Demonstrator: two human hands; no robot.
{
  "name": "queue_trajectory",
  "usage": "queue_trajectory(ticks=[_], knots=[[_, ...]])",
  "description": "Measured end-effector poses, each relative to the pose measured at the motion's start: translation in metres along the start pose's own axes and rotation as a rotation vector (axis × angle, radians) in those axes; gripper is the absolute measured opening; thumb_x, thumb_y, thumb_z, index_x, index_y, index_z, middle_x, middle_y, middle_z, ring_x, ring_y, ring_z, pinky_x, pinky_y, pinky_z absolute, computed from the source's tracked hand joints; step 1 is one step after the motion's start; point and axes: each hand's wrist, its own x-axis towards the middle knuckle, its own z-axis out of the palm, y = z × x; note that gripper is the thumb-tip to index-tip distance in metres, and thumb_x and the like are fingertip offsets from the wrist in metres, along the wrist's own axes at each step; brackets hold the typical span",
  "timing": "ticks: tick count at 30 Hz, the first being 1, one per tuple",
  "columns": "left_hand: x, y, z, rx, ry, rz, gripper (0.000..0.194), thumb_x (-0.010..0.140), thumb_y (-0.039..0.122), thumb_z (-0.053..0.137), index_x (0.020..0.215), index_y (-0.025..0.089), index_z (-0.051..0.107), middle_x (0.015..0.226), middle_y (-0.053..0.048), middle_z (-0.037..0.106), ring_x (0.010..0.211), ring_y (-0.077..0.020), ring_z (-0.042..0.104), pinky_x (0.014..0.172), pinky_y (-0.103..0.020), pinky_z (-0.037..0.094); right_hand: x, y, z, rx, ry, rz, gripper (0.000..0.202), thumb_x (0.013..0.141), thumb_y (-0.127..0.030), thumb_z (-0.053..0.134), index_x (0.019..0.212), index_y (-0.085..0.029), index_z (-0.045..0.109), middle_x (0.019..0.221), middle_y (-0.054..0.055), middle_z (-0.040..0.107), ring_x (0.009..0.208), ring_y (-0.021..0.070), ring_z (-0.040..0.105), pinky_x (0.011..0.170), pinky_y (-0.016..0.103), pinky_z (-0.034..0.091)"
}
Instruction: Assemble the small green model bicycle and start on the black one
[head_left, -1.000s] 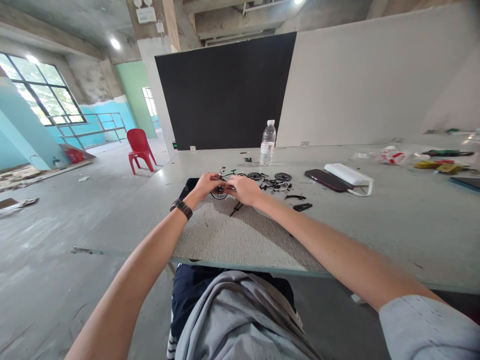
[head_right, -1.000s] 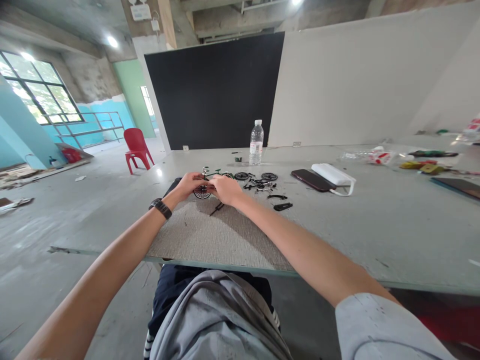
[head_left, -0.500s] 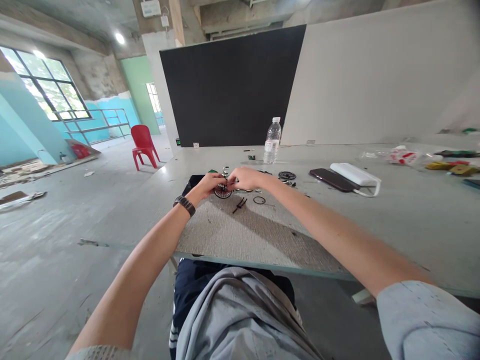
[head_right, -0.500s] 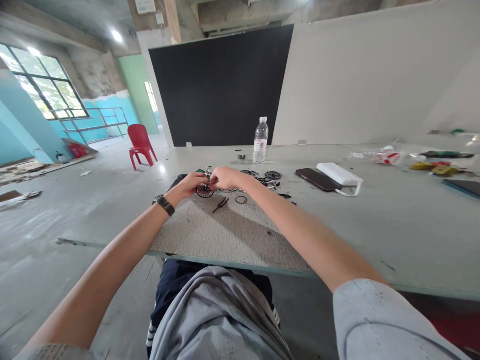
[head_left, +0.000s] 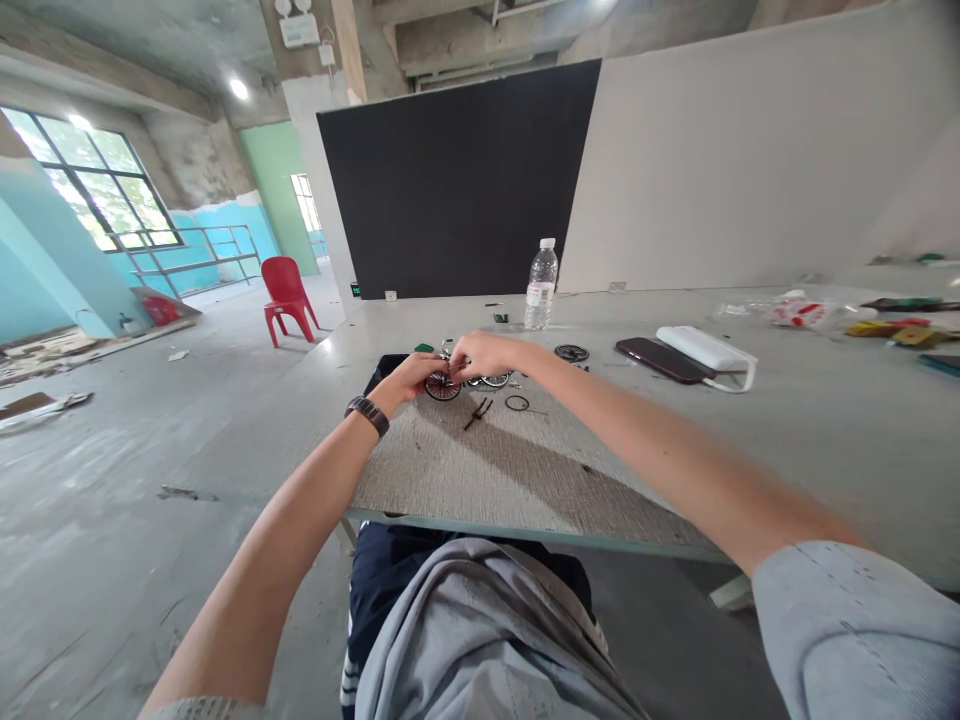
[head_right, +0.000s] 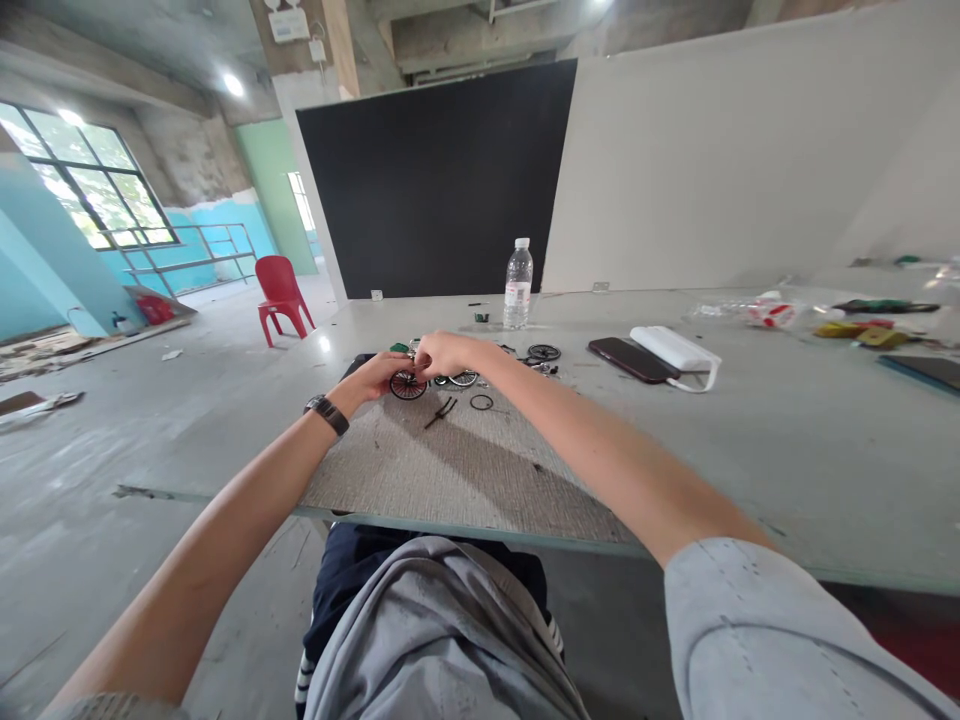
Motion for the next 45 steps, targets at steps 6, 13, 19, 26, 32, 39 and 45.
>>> queue_trajectory(ticks=[6, 13, 19, 26, 32, 39, 45], knots=[[0.0020, -0.0012, -0.0034, -0.033, -0.015, -0.024, 0.008, 0.073, 0.002, 0.070, 0.074, 0.010, 0.070, 0.070, -0.005, 0.070, 0.062, -0.0123, 0.065, 0.061, -0.023, 0.049, 0.0004, 0.0001, 0.0008, -0.009, 0.031, -0.038, 0.016, 0.088, -0.028, 0.072, 0.096, -0.019, 0.083, 0.094, 0.009, 0.079, 0.078, 0.0191, 0.063, 0.070, 0.034, 0.041], [0.0043, -0.0021, -0.0044, -0.067, 0.000, -0.056, 0.008, 0.070, 0.003, 0.071, 0.072, 0.010, 0.069, 0.067, -0.004, 0.069, 0.058, -0.0117, 0.063, 0.061, -0.023, 0.050, 0.0031, 0.0023, 0.0029, -0.030, 0.056, -0.066, 0.016, 0.087, -0.025, 0.072, 0.097, -0.021, 0.084, 0.096, 0.009, 0.080, 0.083, 0.0204, 0.066, 0.075, 0.035, 0.043], [0.0032, -0.0009, -0.0040, -0.067, 0.002, -0.072, 0.011, 0.071, 0.000, 0.069, 0.071, 0.011, 0.067, 0.067, -0.004, 0.069, 0.059, -0.0125, 0.065, 0.061, -0.023, 0.052, 0.0025, 0.0013, 0.0032, -0.063, 0.076, -0.088, 0.015, 0.089, -0.024, 0.070, 0.096, -0.021, 0.083, 0.095, 0.008, 0.079, 0.083, 0.0199, 0.066, 0.076, 0.035, 0.043], [0.0037, -0.0017, -0.0044, -0.073, 0.011, -0.077, 0.011, 0.072, 0.001, 0.071, 0.071, 0.011, 0.067, 0.069, -0.005, 0.069, 0.059, -0.0119, 0.064, 0.061, -0.023, 0.051, 0.0025, -0.0011, 0.0025, -0.086, 0.085, -0.067, 0.014, 0.089, -0.028, 0.072, 0.096, -0.021, 0.082, 0.092, 0.009, 0.078, 0.080, 0.0196, 0.064, 0.073, 0.035, 0.042], [0.0050, -0.0031, -0.0058, -0.067, 0.002, -0.075, 0.008, 0.074, 0.004, 0.071, 0.074, 0.012, 0.068, 0.073, -0.005, 0.070, 0.064, -0.0128, 0.066, 0.063, -0.024, 0.052, 0.0024, -0.0028, 0.0000, -0.078, 0.065, -0.041, 0.015, 0.090, -0.029, 0.072, 0.097, -0.021, 0.083, 0.091, 0.010, 0.077, 0.077, 0.0195, 0.062, 0.071, 0.037, 0.041], [0.0086, -0.0053, -0.0086, -0.039, -0.014, -0.074, 0.008, 0.074, 0.004, 0.070, 0.077, 0.011, 0.069, 0.074, -0.006, 0.071, 0.064, -0.0133, 0.066, 0.063, -0.023, 0.052, -0.0004, -0.0012, -0.0018, -0.086, 0.061, -0.060, 0.016, 0.093, -0.028, 0.068, 0.095, -0.020, 0.082, 0.087, 0.009, 0.076, 0.072, 0.0183, 0.060, 0.069, 0.037, 0.040], [0.0090, -0.0056, -0.0093, -0.057, -0.027, -0.067, 0.007, 0.073, 0.003, 0.069, 0.077, 0.010, 0.070, 0.073, -0.006, 0.071, 0.063, -0.0132, 0.067, 0.064, -0.024, 0.053, -0.0010, 0.0009, -0.0004, -0.071, 0.070, -0.047, 0.015, 0.092, -0.027, 0.068, 0.095, -0.021, 0.082, 0.089, 0.009, 0.077, 0.074, 0.0182, 0.062, 0.070, 0.037, 0.041]])
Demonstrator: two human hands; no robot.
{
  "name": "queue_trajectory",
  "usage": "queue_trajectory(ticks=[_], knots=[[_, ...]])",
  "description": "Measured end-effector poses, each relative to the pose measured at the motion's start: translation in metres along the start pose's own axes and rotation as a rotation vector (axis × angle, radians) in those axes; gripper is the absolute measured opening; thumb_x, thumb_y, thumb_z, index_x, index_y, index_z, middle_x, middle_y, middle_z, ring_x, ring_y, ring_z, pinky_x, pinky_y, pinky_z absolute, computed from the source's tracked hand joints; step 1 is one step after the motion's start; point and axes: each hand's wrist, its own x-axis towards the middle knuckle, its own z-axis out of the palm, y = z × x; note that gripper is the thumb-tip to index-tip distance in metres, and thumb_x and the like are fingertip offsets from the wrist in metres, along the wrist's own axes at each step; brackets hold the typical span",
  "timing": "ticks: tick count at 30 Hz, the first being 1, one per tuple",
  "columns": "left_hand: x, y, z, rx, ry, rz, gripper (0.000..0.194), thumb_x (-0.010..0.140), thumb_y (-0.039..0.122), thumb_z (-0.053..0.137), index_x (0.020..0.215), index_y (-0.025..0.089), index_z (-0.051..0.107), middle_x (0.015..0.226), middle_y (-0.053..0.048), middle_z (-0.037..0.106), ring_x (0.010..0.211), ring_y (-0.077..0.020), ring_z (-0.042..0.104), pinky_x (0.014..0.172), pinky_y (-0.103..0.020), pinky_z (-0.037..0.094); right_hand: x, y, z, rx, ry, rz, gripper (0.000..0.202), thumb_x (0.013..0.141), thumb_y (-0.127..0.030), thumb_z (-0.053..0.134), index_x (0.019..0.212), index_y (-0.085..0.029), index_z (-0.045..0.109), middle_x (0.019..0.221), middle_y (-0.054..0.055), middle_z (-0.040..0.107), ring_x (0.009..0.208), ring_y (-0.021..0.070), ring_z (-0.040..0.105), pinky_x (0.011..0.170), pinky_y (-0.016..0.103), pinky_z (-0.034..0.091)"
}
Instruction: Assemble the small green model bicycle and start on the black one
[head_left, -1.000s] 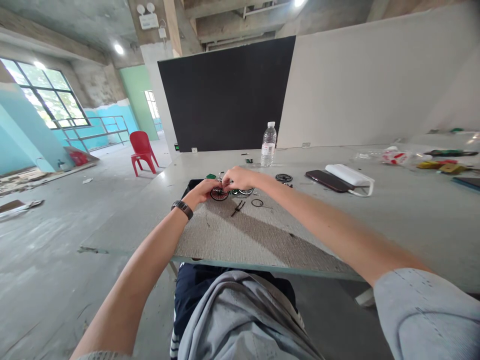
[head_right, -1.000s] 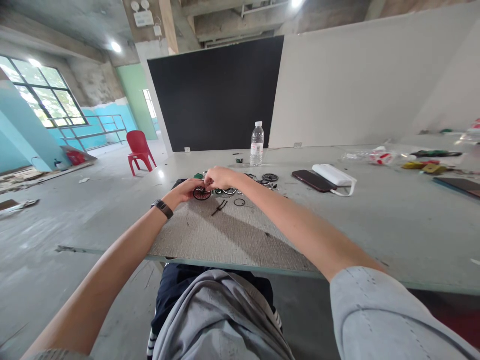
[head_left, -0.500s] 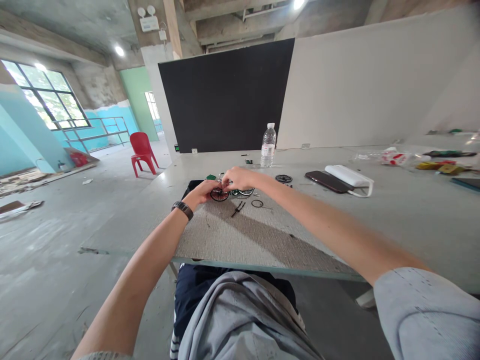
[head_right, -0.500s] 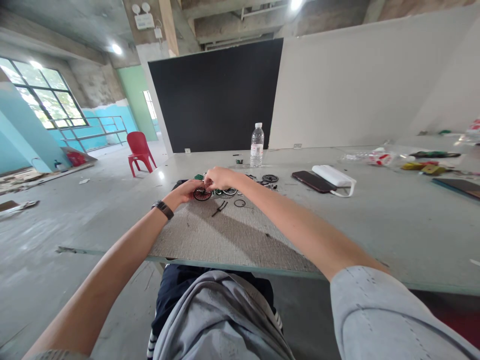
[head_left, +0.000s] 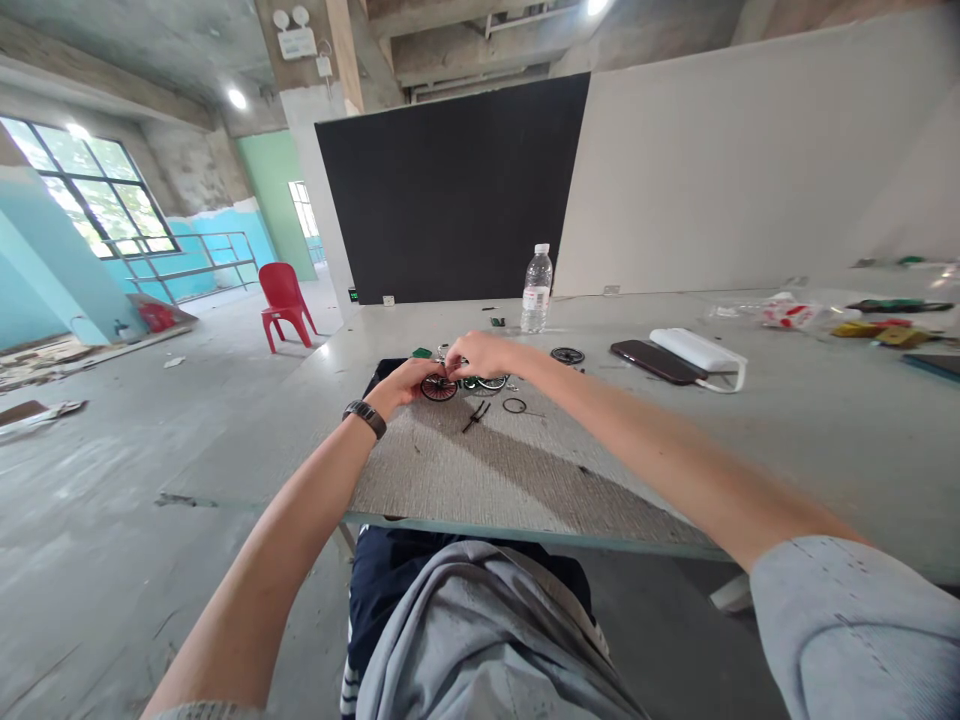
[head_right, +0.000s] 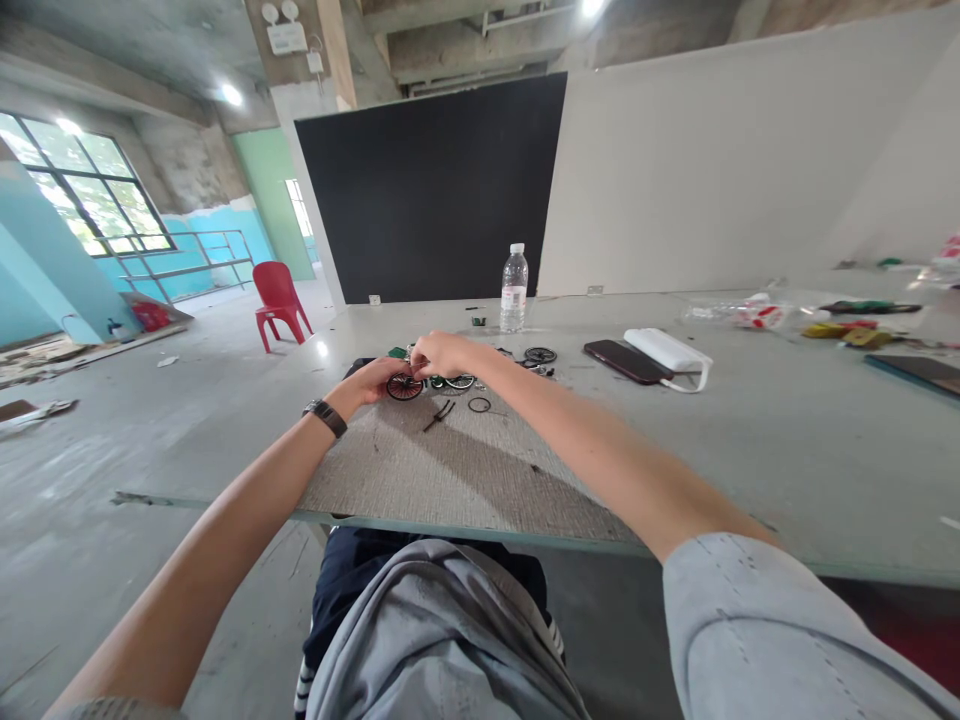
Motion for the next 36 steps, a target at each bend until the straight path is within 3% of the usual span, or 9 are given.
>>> queue_trajectory(ticks=[21, 36], knots=[[-0.001, 0.001, 0.002, 0.043, -0.033, 0.056, 0.011, 0.071, 0.009, 0.077, 0.070, 0.013, 0.066, 0.068, -0.004, 0.068, 0.062, -0.0122, 0.064, 0.064, -0.024, 0.052, -0.005, 0.001, 0.006, -0.009, 0.046, -0.034, 0.019, 0.092, -0.027, 0.065, 0.100, -0.022, 0.081, 0.099, 0.009, 0.078, 0.082, 0.0205, 0.063, 0.072, 0.037, 0.040], [-0.004, 0.002, 0.003, 0.028, -0.027, 0.000, 0.012, 0.075, 0.003, 0.070, 0.067, 0.012, 0.067, 0.066, -0.004, 0.065, 0.061, -0.0121, 0.061, 0.061, -0.024, 0.048, -0.010, 0.003, 0.029, -0.085, 0.170, -0.059, 0.018, 0.094, -0.027, 0.063, 0.098, -0.019, 0.079, 0.101, 0.011, 0.076, 0.084, 0.0206, 0.062, 0.070, 0.033, 0.036]])
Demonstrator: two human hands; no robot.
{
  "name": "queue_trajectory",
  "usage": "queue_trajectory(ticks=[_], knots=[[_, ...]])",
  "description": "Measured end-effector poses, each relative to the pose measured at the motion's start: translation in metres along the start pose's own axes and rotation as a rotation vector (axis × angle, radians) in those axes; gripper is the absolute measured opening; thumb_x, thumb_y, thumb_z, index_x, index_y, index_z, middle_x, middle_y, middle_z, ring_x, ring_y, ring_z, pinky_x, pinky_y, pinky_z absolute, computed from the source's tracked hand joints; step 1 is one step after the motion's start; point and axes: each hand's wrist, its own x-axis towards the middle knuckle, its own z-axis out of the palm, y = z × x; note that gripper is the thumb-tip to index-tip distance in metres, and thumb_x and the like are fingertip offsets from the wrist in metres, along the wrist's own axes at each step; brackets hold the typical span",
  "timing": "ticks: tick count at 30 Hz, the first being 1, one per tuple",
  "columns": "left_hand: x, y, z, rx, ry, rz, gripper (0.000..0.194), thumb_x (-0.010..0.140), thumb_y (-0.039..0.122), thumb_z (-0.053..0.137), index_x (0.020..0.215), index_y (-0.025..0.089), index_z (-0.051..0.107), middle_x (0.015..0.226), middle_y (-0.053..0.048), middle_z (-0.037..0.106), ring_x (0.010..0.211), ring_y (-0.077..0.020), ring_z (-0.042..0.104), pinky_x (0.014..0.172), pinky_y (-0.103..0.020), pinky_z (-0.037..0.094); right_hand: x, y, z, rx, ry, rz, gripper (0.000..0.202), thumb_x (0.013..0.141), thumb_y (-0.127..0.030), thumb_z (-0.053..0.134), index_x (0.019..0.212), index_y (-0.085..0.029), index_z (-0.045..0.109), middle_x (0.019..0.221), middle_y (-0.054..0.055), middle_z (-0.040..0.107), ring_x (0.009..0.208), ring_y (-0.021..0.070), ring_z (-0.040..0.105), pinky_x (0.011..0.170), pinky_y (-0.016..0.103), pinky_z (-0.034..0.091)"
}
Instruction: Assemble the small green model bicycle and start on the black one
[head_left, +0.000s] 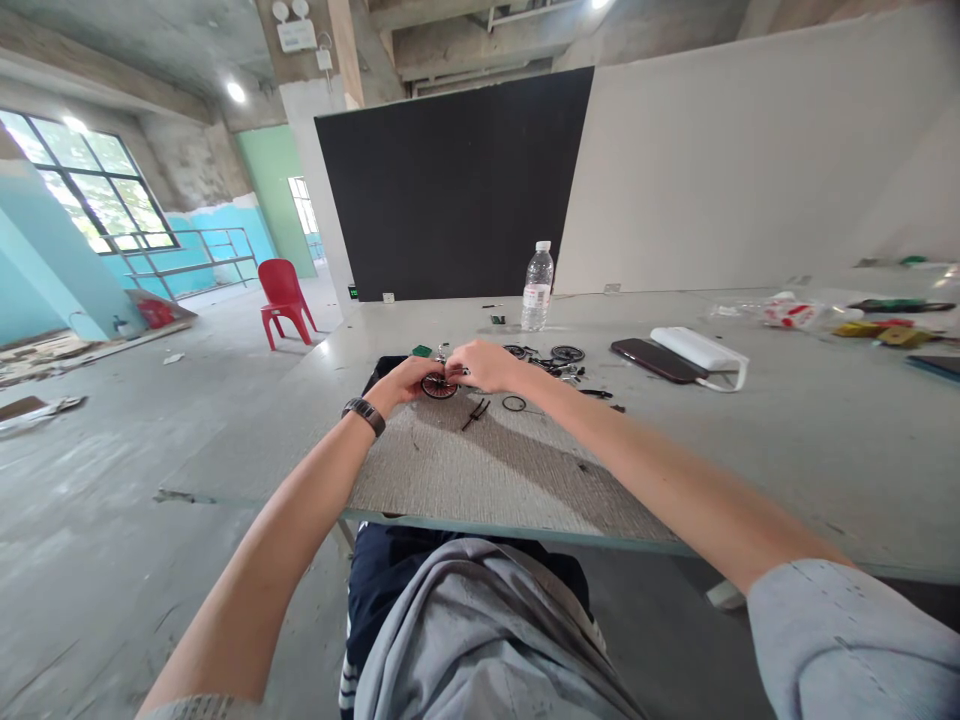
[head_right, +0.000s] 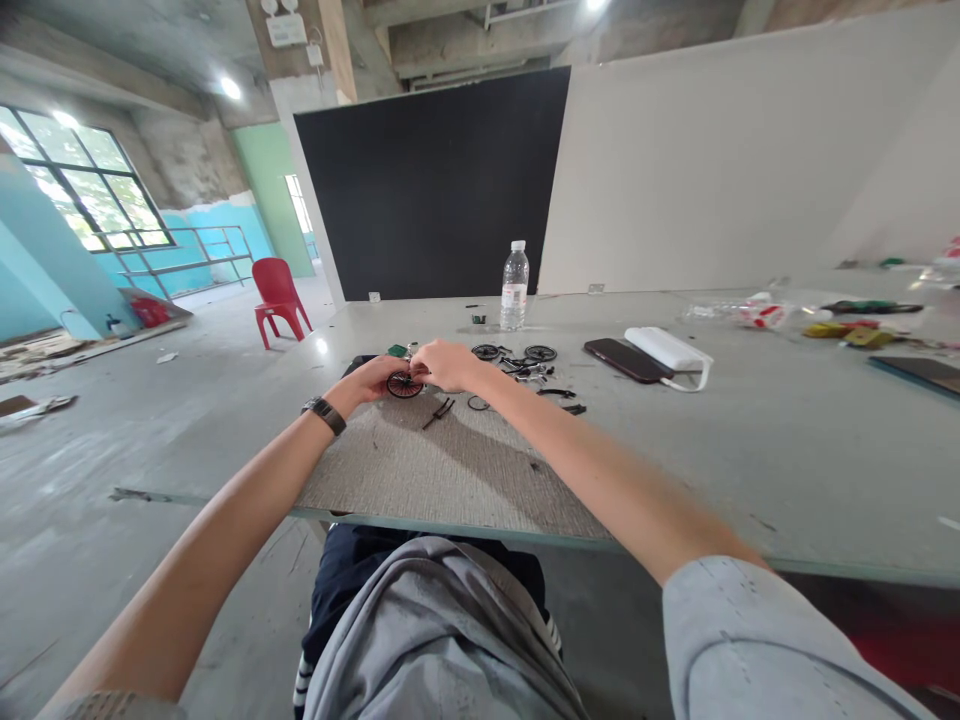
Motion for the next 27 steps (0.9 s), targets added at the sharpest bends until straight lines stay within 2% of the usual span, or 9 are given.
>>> queue_trajectory(ticks=[6, 10, 13, 16, 19, 24, 27], knots=[[-0.002, 0.001, -0.002, 0.036, -0.037, 0.027, 0.006, 0.080, 0.009, 0.077, 0.075, 0.009, 0.073, 0.074, -0.007, 0.071, 0.067, -0.0130, 0.066, 0.067, -0.024, 0.051, -0.004, 0.002, 0.007, 0.065, 0.083, 0.021, 0.018, 0.094, -0.027, 0.064, 0.094, -0.019, 0.079, 0.099, 0.010, 0.076, 0.084, 0.0203, 0.063, 0.070, 0.032, 0.037], [-0.004, 0.004, -0.007, 0.057, -0.084, 0.016, 0.019, 0.082, 0.024, 0.086, 0.080, 0.008, 0.076, 0.081, -0.010, 0.074, 0.073, -0.0139, 0.068, 0.073, -0.026, 0.052, -0.006, 0.004, 0.013, 0.120, 0.122, 0.081, 0.018, 0.095, -0.031, 0.066, 0.093, -0.020, 0.080, 0.094, 0.009, 0.077, 0.078, 0.0191, 0.063, 0.068, 0.031, 0.038], [-0.008, 0.007, -0.011, 0.105, -0.148, 0.018, 0.026, 0.077, 0.030, 0.091, 0.085, 0.009, 0.077, 0.088, -0.010, 0.076, 0.080, -0.0154, 0.069, 0.083, -0.030, 0.053, -0.008, 0.004, 0.016, 0.157, 0.131, 0.120, 0.019, 0.095, -0.031, 0.066, 0.089, -0.020, 0.080, 0.089, 0.009, 0.077, 0.072, 0.0186, 0.064, 0.065, 0.031, 0.039], [-0.010, 0.010, -0.013, 0.185, -0.205, 0.050, 0.033, 0.067, 0.025, 0.097, 0.091, 0.012, 0.079, 0.090, -0.009, 0.076, 0.085, -0.0174, 0.069, 0.089, -0.034, 0.053, -0.010, 0.006, 0.020, 0.197, 0.165, 0.128, 0.017, 0.094, -0.033, 0.069, 0.092, -0.020, 0.079, 0.093, 0.009, 0.078, 0.078, 0.0205, 0.068, 0.067, 0.032, 0.043], [-0.008, 0.009, -0.015, 0.255, -0.225, 0.117, 0.035, 0.064, 0.019, 0.095, 0.094, 0.014, 0.080, 0.094, -0.008, 0.076, 0.088, -0.0184, 0.069, 0.090, -0.035, 0.052, -0.010, 0.010, 0.023, 0.254, 0.207, 0.147, 0.018, 0.091, -0.037, 0.075, 0.097, -0.021, 0.078, 0.103, 0.010, 0.079, 0.089, 0.0236, 0.071, 0.073, 0.034, 0.048], [-0.001, 0.004, -0.016, 0.342, -0.180, 0.204, 0.027, 0.067, 0.016, 0.087, 0.093, 0.013, 0.079, 0.100, -0.009, 0.075, 0.087, -0.0182, 0.068, 0.084, -0.034, 0.051, -0.010, 0.014, 0.024, 0.279, 0.194, 0.128, 0.021, 0.088, -0.039, 0.077, 0.099, -0.021, 0.078, 0.106, 0.010, 0.079, 0.094, 0.0256, 0.072, 0.078, 0.036, 0.051], [-0.001, 0.004, -0.015, 0.393, -0.135, 0.258, 0.030, 0.069, 0.016, 0.084, 0.098, 0.012, 0.079, 0.098, -0.010, 0.076, 0.087, -0.0190, 0.068, 0.083, -0.035, 0.051, -0.011, 0.018, 0.017, 0.278, 0.236, 0.095, 0.020, 0.092, -0.039, 0.070, 0.099, -0.021, 0.077, 0.104, 0.009, 0.080, 0.093, 0.0244, 0.072, 0.078, 0.035, 0.050]])
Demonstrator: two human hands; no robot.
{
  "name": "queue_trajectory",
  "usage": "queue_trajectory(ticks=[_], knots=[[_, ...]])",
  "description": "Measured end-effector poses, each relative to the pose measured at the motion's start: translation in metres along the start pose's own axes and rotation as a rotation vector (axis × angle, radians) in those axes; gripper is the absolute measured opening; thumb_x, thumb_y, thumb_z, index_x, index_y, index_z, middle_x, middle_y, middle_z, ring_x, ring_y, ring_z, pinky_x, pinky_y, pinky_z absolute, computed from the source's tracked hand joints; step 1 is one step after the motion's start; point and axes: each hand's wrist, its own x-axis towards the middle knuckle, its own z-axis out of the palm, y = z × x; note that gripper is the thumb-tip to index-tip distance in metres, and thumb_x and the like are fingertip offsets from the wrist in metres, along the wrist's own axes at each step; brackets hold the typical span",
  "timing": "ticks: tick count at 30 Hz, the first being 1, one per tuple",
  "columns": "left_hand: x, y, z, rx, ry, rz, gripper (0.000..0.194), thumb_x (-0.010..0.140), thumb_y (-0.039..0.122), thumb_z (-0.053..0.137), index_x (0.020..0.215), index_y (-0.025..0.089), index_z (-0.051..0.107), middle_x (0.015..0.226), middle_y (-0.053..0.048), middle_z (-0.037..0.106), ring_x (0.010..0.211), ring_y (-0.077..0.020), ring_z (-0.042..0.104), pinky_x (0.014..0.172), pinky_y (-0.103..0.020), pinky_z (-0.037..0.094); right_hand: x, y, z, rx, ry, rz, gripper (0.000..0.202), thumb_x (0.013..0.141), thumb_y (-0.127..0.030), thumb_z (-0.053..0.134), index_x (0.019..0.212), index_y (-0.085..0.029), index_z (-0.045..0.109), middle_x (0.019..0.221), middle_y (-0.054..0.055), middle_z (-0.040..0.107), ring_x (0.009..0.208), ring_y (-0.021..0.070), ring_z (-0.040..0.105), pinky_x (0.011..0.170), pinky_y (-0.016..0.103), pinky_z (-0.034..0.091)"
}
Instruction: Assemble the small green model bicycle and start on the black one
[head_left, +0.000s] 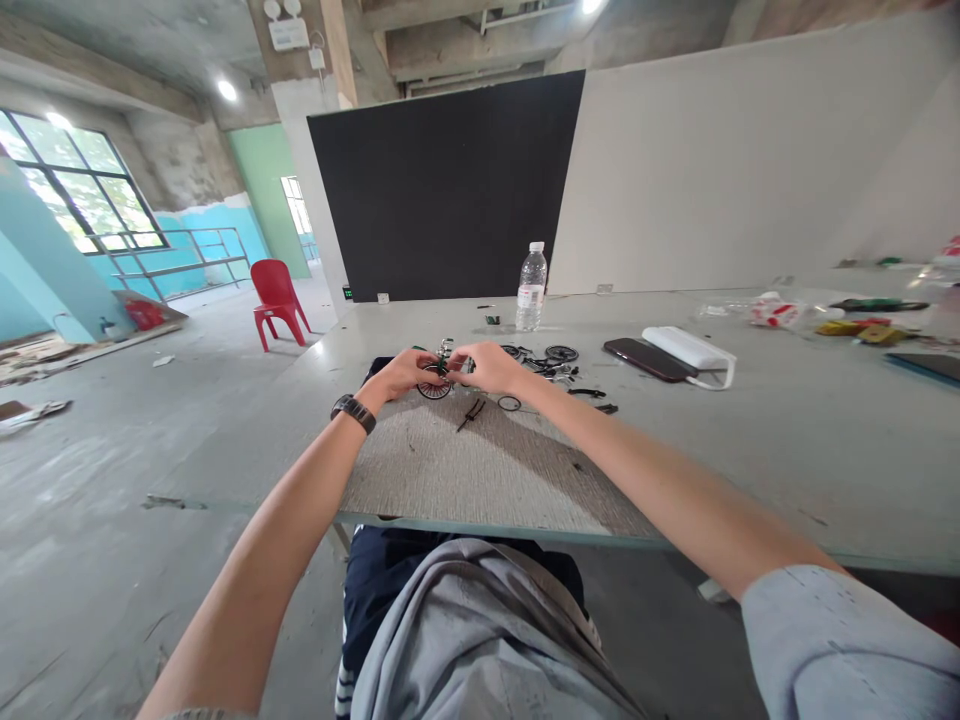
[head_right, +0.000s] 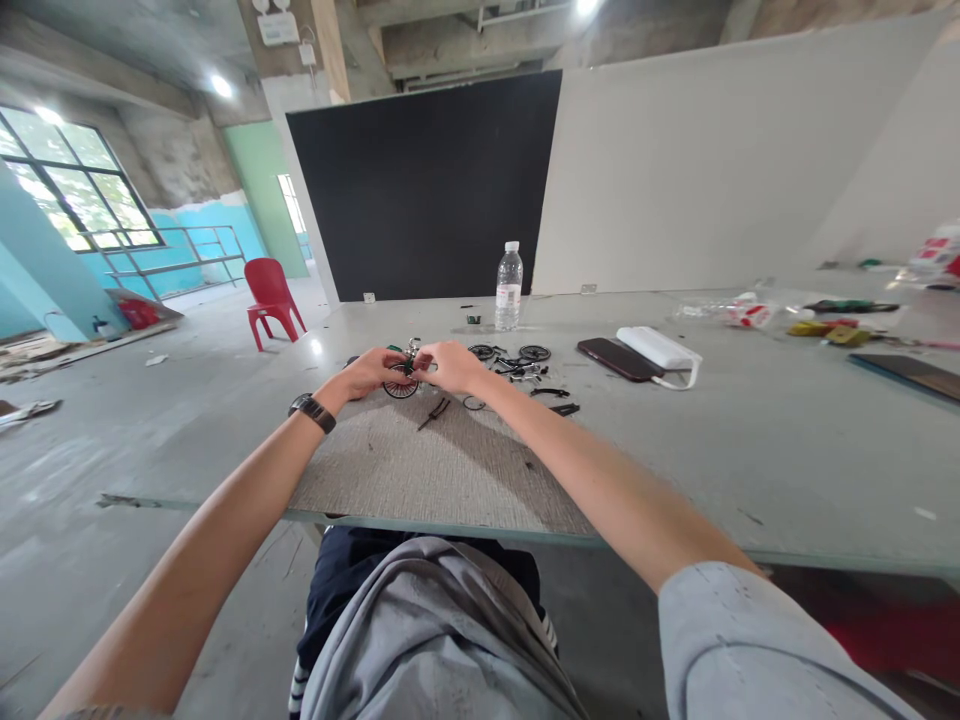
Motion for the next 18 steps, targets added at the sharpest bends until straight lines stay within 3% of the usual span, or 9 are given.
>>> queue_trajectory(ticks=[5, 8, 11, 15, 18], knots=[[0.001, 0.001, 0.002, 0.097, 0.077, 0.043, 0.038, 0.068, 0.017, 0.087, 0.104, 0.011, 0.077, 0.116, -0.016, 0.076, 0.103, -0.0254, 0.069, 0.093, -0.041, 0.053, -0.004, 0.021, -0.022, -0.144, 0.188, 0.117, 0.026, 0.098, -0.039, 0.060, 0.107, -0.018, 0.074, 0.110, 0.012, 0.078, 0.097, 0.0268, 0.071, 0.080, 0.039, 0.050], [0.003, 0.000, 0.002, 0.111, 0.104, 0.069, 0.048, 0.065, 0.018, 0.090, 0.111, 0.012, 0.076, 0.128, -0.018, 0.073, 0.117, -0.0291, 0.067, 0.102, -0.044, 0.051, -0.009, 0.042, -0.032, -0.210, 0.156, 0.258, 0.041, 0.098, -0.045, 0.061, 0.126, -0.016, 0.069, 0.124, 0.018, 0.074, 0.107, 0.0325, 0.069, 0.082, 0.043, 0.052], [0.003, 0.000, 0.002, 0.138, 0.092, 0.120, 0.049, 0.069, 0.021, 0.089, 0.115, 0.012, 0.075, 0.129, -0.019, 0.072, 0.118, -0.0308, 0.068, 0.103, -0.047, 0.052, -0.013, 0.058, -0.036, -0.168, 0.061, 0.330, 0.052, 0.099, -0.054, 0.058, 0.131, -0.014, 0.067, 0.124, 0.021, 0.074, 0.106, 0.0340, 0.070, 0.084, 0.045, 0.052], [0.002, 0.001, 0.004, 0.222, 0.143, 0.178, 0.049, 0.071, 0.020, 0.088, 0.117, 0.011, 0.075, 0.129, -0.019, 0.073, 0.119, -0.0321, 0.068, 0.105, -0.048, 0.051, -0.014, 0.064, -0.038, -0.083, -0.025, 0.295, 0.052, 0.094, -0.064, 0.062, 0.116, -0.018, 0.074, 0.118, 0.018, 0.076, 0.100, 0.0317, 0.071, 0.083, 0.042, 0.052], [0.002, 0.002, 0.005, 0.233, 0.184, 0.200, 0.048, 0.071, 0.018, 0.088, 0.117, 0.012, 0.075, 0.129, -0.019, 0.073, 0.119, -0.0308, 0.068, 0.106, -0.047, 0.051, -0.013, 0.063, -0.039, -0.104, -0.067, 0.234, 0.051, 0.090, -0.069, 0.063, 0.097, -0.020, 0.075, 0.102, 0.015, 0.076, 0.085, 0.0286, 0.069, 0.073, 0.040, 0.047]])
